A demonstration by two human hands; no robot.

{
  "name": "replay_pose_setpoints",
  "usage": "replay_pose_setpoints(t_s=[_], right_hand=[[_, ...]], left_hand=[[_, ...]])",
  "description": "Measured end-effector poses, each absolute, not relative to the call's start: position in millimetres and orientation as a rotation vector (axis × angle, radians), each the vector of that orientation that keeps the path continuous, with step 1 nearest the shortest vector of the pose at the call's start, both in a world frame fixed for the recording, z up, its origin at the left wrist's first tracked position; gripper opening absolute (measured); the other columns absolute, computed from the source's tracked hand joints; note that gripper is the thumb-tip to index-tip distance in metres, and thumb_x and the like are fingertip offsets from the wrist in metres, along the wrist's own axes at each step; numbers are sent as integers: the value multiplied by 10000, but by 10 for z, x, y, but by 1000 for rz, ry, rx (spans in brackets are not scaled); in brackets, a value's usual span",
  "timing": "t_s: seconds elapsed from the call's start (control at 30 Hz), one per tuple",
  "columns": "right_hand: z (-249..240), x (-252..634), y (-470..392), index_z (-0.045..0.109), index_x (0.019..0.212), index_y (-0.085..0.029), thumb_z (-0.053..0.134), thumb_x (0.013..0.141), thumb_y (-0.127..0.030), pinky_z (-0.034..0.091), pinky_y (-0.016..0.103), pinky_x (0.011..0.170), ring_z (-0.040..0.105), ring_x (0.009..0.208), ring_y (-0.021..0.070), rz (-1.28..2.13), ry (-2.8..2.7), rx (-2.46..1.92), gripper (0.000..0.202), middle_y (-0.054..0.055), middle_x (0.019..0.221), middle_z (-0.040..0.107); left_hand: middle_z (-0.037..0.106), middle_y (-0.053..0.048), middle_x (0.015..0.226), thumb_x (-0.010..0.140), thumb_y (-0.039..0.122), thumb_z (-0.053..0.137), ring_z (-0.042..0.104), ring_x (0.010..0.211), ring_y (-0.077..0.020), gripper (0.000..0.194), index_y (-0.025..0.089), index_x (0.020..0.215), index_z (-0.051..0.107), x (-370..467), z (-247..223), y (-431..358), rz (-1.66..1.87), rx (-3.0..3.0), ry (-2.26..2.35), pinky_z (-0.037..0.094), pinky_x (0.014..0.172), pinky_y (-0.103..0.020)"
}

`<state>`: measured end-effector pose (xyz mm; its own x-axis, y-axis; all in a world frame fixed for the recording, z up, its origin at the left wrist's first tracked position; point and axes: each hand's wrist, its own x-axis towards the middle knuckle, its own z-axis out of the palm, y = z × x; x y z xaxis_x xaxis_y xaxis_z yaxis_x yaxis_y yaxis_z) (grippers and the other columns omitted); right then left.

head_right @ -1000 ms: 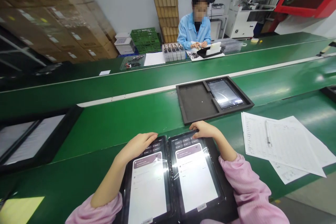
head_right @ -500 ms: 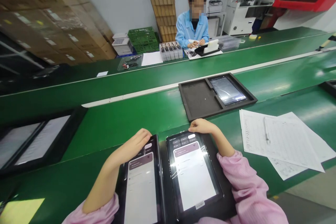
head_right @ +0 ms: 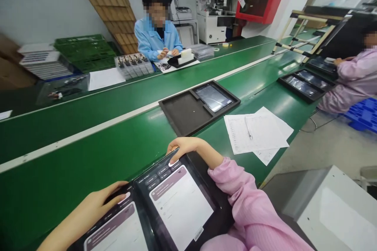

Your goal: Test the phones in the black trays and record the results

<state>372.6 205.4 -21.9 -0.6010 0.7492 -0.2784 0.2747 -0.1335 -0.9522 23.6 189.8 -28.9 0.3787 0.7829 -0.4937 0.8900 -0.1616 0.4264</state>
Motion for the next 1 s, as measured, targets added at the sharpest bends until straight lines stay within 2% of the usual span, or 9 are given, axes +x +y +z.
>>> replay_pose_setpoints(t_s=[0.17, 0.37, 0.43, 0.5, 0.63, 0.73, 0.8, 0.87, 1.0], right_hand=[[-239, 3747, 2055, 646, 850, -139, 906, 548, -399, 479, 223, 728, 617, 812, 160, 1727, -1828, -1118, 475, 10, 874, 673], [-232, 3770, 2037, 602, 788, -167, 752, 593, -667, 462, 296, 753, 578, 794, 200, 1630, -1887, -1141, 557, 40, 817, 625], [-231, 3785, 2004, 565, 755, -179, 677, 646, -703, 459, 325, 743, 561, 755, 211, 1596, -1942, -1132, 547, 44, 774, 589], [-254, 3811, 1960, 560, 773, -185, 647, 709, -657, 464, 360, 762, 560, 780, 241, 1545, -2027, -1130, 484, 66, 801, 587], [-403, 3875, 1912, 653, 971, -211, 822, 528, -492, 482, 439, 879, 565, 967, 341, 1161, -2374, -1296, 551, 112, 1001, 626], [-555, 3891, 1969, 673, 1048, -235, 868, 441, -422, 510, 449, 879, 586, 1008, 368, 1142, -2471, -1254, 664, 118, 1073, 644], [-630, 3896, 2045, 683, 972, -241, 852, 448, -460, 533, 443, 828, 620, 937, 357, 1146, -2428, -1277, 592, 106, 1002, 666], [-662, 3929, 2109, 668, 890, -236, 791, 515, -549, 547, 448, 791, 644, 854, 337, 1112, -2261, -1378, 503, 94, 912, 677], [-645, 4085, 1958, 648, 863, -218, 641, 642, -674, 529, 502, 816, 642, 863, 340, 753, -1935, -1594, 507, 121, 916, 658]], left_hand=[[697, -87, 1211, 895, 609, 290, 665, 1102, -287, 581, 222, 1184, 614, 277, -216, 1864, -210, 1951, 1419, 505, 971, -389], [678, -105, 1240, 962, 444, 275, 654, 1122, -248, 497, 179, 1259, 573, 467, 57, 1762, -284, 2005, 1391, 493, 972, -347], [667, -133, 1252, 967, 385, 341, 651, 1129, -258, 442, 157, 1285, 546, 524, 113, 1701, -343, 2099, 1351, 496, 964, -359], [665, -143, 1249, 907, 376, 534, 648, 1131, -283, 435, 161, 1286, 541, 563, 121, 1626, -352, 2104, 1379, 499, 955, -369], [565, -172, 1390, 631, 399, 880, 524, 1299, -349, 841, 150, 1335, 493, 623, 51, 1508, -334, 2152, 1404, 377, 1120, -450], [641, -172, 1257, 605, 410, 915, 613, 1166, -347, 794, 125, 1253, 556, 657, 15, 1542, -425, 2282, 1410, 450, 1042, -437], [702, -106, 1129, 711, 392, 853, 676, 1039, -295, 543, 174, 1154, 626, 650, 13, 1616, -423, 2271, 1470, 519, 917, -361], [708, -89, 1123, 894, 303, 662, 683, 1036, -264, 275, 205, 1150, 645, 621, 22, 1689, -346, 2236, 1578, 532, 863, -332], [613, -116, 1335, 1005, 145, 330, 602, 1213, -231, 408, 207, 1338, 558, 546, 62, 1715, -123, 2257, 1649, 492, 984, -346]])
